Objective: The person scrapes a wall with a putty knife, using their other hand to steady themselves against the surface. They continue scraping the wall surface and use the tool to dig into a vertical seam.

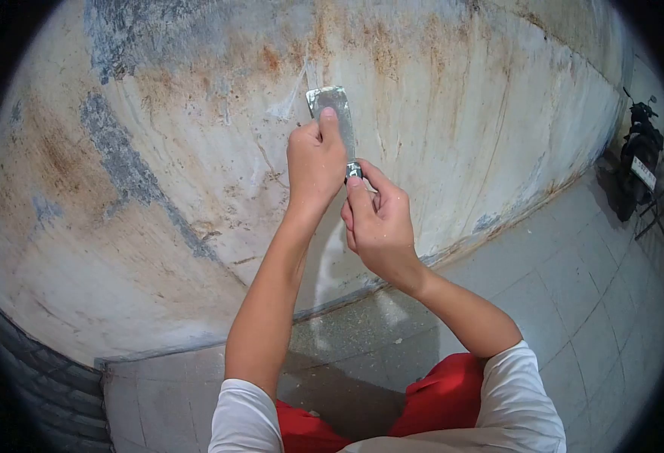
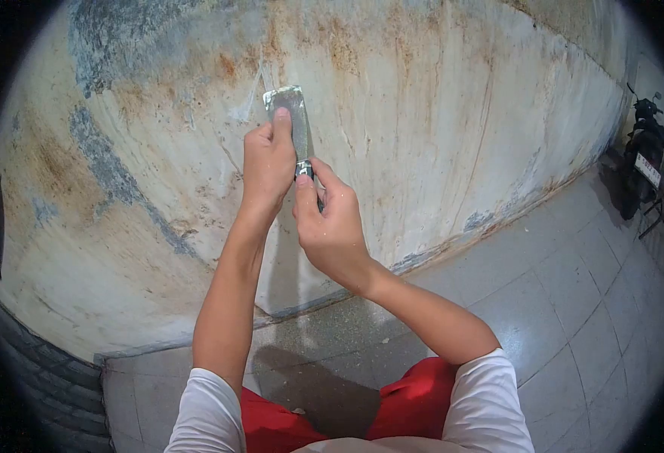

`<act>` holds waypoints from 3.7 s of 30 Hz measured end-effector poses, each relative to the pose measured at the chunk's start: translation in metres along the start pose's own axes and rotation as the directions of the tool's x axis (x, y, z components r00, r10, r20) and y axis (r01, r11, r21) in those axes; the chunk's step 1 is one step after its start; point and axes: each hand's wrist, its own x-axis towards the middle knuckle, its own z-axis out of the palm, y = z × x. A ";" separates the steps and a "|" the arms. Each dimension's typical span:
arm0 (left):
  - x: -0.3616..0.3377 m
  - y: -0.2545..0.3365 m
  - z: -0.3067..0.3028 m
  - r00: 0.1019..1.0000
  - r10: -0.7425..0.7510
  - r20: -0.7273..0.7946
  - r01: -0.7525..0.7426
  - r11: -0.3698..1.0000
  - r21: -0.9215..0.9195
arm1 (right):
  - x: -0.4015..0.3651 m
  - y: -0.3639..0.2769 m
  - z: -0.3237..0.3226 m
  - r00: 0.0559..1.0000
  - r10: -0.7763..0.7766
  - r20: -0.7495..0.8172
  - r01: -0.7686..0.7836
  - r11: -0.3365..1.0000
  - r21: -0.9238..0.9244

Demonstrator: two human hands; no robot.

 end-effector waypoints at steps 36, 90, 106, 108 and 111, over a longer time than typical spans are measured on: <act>0.027 0.034 0.014 0.990 -0.139 0.011 0.139 0.977 -0.161 | 0.024 -0.047 -0.004 0.996 0.076 -0.041 -0.078 0.996 -0.053; 0.030 0.034 0.001 0.997 -0.066 -0.045 0.060 0.991 -0.116 | 0.034 -0.037 0.007 0.998 -0.061 -0.035 0.051 0.971 -0.233; 0.020 0.020 -0.013 0.989 -0.129 -0.067 0.118 0.982 -0.144 | 0.023 -0.028 0.013 0.998 -0.064 0.001 0.062 0.958 -0.281; 0.023 0.023 -0.015 0.992 -0.108 -0.066 0.100 0.989 -0.114 | 0.023 -0.034 0.016 1.000 -0.018 0.010 0.020 0.968 -0.248; 0.029 0.027 -0.018 0.995 -0.080 -0.066 0.073 0.992 -0.101 | 0.028 -0.034 0.022 0.999 -0.034 -0.043 0.021 0.964 -0.267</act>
